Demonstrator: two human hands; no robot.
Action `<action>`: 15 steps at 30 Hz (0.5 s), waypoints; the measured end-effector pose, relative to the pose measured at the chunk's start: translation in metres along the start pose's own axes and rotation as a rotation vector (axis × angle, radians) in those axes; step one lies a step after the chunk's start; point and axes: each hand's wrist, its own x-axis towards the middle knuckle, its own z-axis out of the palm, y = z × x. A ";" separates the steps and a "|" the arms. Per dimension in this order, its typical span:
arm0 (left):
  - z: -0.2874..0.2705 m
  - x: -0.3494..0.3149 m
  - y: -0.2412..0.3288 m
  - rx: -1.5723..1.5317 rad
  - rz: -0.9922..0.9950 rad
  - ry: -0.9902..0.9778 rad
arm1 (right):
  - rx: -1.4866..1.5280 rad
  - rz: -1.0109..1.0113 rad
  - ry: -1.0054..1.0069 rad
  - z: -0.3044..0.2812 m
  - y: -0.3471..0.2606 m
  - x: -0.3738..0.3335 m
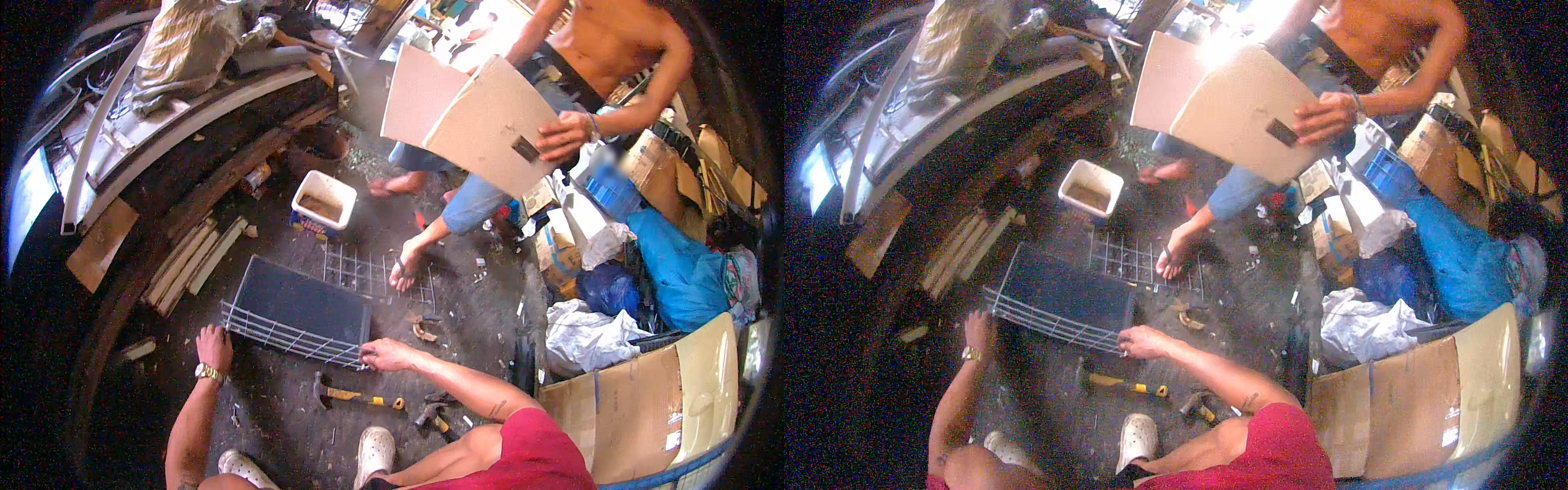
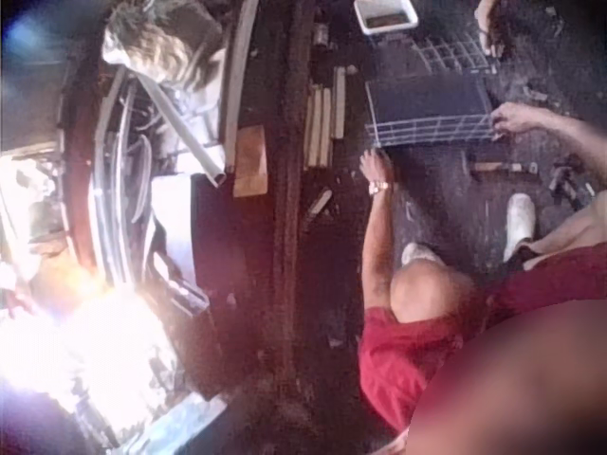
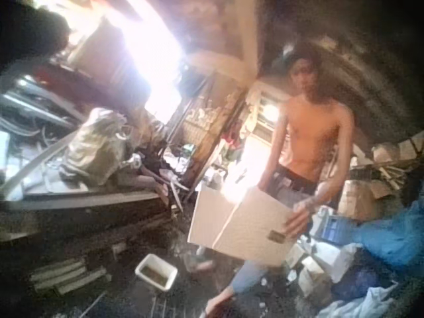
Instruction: The person assembles a metal grid frame by aligning and securing wire sections onto a black rectangular base. They use a hammer to tap components into place and coordinate with a coworker who assists with holding and positioning parts.
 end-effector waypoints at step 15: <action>-0.009 0.006 0.005 0.106 0.095 0.019 | 0.043 0.119 0.006 -0.007 -0.015 -0.009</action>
